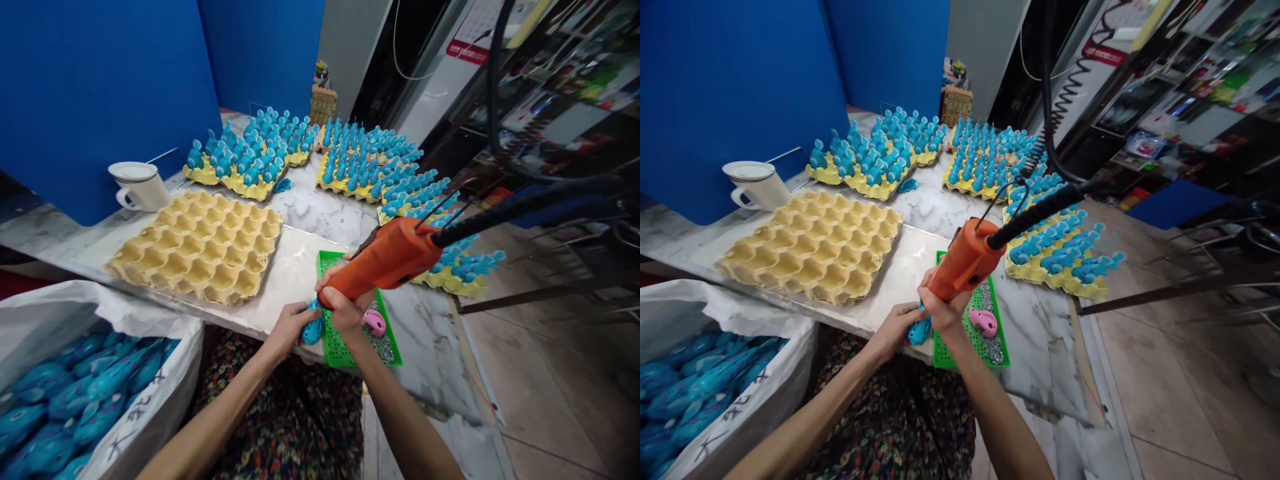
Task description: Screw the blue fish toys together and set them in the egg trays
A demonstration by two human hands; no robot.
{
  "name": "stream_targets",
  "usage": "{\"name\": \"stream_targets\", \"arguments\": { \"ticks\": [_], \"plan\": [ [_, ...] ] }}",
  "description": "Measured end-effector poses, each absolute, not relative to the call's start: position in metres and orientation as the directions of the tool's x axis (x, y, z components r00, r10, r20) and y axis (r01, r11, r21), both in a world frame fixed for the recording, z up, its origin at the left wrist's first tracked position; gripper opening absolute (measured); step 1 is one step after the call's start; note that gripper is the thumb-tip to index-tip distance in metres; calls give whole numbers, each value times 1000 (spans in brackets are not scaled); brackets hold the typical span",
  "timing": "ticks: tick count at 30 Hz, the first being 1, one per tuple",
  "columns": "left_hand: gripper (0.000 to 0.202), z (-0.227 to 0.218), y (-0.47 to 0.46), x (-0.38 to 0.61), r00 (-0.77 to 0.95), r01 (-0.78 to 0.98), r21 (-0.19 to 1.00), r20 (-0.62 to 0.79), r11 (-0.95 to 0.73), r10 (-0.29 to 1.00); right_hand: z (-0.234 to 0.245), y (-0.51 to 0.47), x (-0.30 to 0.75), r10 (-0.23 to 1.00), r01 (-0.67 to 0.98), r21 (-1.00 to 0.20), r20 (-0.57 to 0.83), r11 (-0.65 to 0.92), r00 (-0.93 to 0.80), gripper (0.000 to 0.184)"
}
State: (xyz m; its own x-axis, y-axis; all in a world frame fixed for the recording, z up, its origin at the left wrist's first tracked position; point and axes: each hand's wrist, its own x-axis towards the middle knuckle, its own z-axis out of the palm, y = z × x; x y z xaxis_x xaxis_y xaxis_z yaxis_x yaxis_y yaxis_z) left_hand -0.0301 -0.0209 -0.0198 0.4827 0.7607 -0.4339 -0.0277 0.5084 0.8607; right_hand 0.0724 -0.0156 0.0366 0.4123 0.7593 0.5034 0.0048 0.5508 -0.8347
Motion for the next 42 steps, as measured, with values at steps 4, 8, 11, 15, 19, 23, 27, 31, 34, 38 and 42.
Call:
{"name": "stream_targets", "arguments": {
  "ticks": [4, 8, 11, 15, 19, 23, 27, 31, 34, 38, 42],
  "plan": [
    [32, -19, -18, -34, 538, -37, 848, -429, 529, 726, 34, -16, 76, 808, -50, -856, 466, 515, 359, 11],
    [29, -14, -9, -45, 648, 16, 819, -445, 574, 618, 41, -21, 80, 858, -54, -879, 447, 473, 252, 5],
    [29, -9, -5, -56, 682, 75, 799, -478, 597, 553, 53, -25, 84, 873, -79, -882, 442, 465, 204, 5],
    [33, -7, -6, -60, 602, -23, 768, -500, 640, 622, 57, -26, 91, 822, 13, -873, 465, 488, 330, 2],
    [41, -11, -10, -53, 541, -177, 738, -479, 651, 691, 34, -22, 102, 828, 109, -918, 392, 382, 400, 7],
    [41, -12, -10, -46, 530, -224, 736, -458, 639, 714, 15, -21, 108, 810, 136, -916, 398, 377, 431, 8],
    [40, -8, -9, -43, 495, -218, 729, -490, 649, 717, 13, -22, 107, 810, 120, -910, 409, 397, 419, 8],
    [39, -8, -7, -39, 454, -245, 725, -501, 644, 737, 13, -24, 105, 808, 109, -909, 409, 403, 424, 10],
    [38, -14, -6, -32, 395, -272, 754, -479, 598, 784, 12, -26, 105, 813, 128, -913, 404, 387, 420, 8],
    [35, -23, -5, -20, 229, -284, 811, -460, 511, 858, 23, -28, 104, 771, 171, -893, 446, 416, 454, 6],
    [33, -25, -4, -7, 106, -265, 863, -418, 431, 902, 43, -33, 98, 705, 171, -857, 501, 486, 502, 6]
  ]
}}
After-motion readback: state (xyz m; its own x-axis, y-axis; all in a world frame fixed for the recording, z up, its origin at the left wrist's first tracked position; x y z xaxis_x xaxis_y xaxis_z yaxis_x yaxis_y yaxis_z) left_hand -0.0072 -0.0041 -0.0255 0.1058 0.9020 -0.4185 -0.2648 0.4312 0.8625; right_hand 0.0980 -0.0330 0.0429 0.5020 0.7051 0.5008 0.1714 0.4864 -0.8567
